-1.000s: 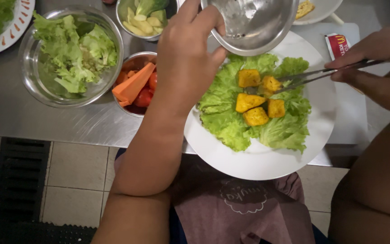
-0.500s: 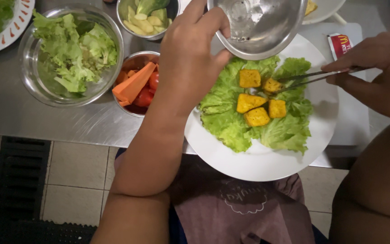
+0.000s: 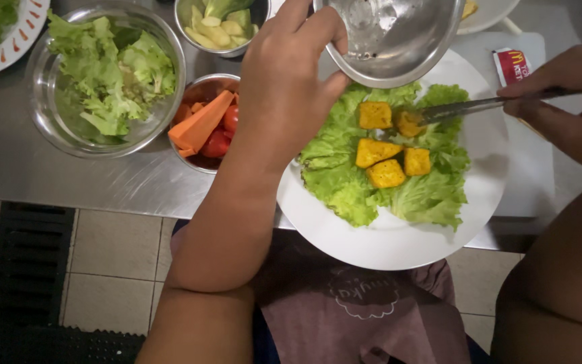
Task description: The person arranges lettuce leaves on plates and then uses tongs and hands to place pieces of cooked egg, avocado, tomatoes, and carrots on top.
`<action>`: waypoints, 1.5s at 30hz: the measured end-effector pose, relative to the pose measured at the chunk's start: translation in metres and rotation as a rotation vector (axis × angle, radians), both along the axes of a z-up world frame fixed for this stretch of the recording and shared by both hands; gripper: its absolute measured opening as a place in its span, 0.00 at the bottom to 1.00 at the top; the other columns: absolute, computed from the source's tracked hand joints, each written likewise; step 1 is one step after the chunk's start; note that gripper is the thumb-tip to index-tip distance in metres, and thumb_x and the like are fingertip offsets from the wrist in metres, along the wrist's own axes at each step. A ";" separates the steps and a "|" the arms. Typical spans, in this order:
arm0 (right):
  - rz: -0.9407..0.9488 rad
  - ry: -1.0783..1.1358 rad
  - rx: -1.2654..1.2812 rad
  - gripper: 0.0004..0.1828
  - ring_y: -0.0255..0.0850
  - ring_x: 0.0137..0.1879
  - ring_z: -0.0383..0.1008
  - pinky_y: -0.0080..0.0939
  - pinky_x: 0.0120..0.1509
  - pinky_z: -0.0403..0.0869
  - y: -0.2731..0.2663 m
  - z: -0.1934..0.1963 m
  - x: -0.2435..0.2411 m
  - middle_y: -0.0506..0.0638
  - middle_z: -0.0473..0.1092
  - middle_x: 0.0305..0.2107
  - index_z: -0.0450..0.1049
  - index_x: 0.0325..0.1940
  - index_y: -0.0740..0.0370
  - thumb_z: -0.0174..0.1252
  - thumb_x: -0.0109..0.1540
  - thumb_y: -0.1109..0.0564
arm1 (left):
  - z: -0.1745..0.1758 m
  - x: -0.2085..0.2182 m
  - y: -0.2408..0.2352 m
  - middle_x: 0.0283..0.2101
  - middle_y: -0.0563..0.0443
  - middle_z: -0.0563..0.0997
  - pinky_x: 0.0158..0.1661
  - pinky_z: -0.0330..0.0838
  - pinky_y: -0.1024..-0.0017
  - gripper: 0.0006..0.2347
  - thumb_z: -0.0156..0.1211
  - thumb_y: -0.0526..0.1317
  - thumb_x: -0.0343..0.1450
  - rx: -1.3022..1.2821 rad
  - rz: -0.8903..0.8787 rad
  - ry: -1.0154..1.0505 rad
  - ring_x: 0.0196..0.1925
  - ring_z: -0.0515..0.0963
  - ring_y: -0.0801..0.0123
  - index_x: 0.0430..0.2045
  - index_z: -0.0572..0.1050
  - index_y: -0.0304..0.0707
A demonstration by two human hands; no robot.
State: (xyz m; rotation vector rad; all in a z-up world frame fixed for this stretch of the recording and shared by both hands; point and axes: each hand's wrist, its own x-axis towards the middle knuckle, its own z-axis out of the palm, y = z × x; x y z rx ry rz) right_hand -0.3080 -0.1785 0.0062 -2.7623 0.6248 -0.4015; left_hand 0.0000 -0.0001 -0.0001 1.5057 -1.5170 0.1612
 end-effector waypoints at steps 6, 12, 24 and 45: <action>-0.018 0.013 -0.022 0.07 0.46 0.38 0.81 0.42 0.48 0.80 0.009 0.004 0.011 0.60 0.77 0.32 0.82 0.42 0.66 0.70 0.60 0.66 | 0.001 -0.001 0.000 0.46 0.47 0.74 0.48 0.71 0.54 0.16 0.78 0.32 0.63 0.004 0.001 0.006 0.49 0.78 0.47 0.36 0.73 0.39; 0.023 0.048 -0.059 0.08 0.45 0.38 0.82 0.41 0.47 0.79 0.016 0.011 0.019 0.59 0.78 0.31 0.82 0.41 0.64 0.70 0.58 0.66 | 0.000 0.000 -0.001 0.45 0.46 0.74 0.47 0.71 0.55 0.16 0.78 0.31 0.63 0.004 -0.010 0.003 0.48 0.78 0.48 0.35 0.72 0.38; -0.033 -0.039 0.024 0.09 0.43 0.41 0.80 0.40 0.52 0.78 0.007 0.002 0.008 0.58 0.76 0.34 0.80 0.47 0.65 0.69 0.64 0.62 | 0.000 0.001 0.000 0.44 0.46 0.74 0.47 0.70 0.55 0.17 0.79 0.31 0.63 -0.014 -0.014 -0.009 0.48 0.77 0.47 0.36 0.72 0.39; -0.031 0.064 -0.060 0.08 0.45 0.35 0.79 0.44 0.43 0.77 0.005 0.002 0.018 0.61 0.77 0.31 0.82 0.42 0.67 0.70 0.59 0.65 | -0.003 0.002 -0.001 0.43 0.48 0.75 0.46 0.70 0.55 0.17 0.79 0.31 0.64 -0.029 -0.020 -0.023 0.47 0.78 0.49 0.37 0.72 0.39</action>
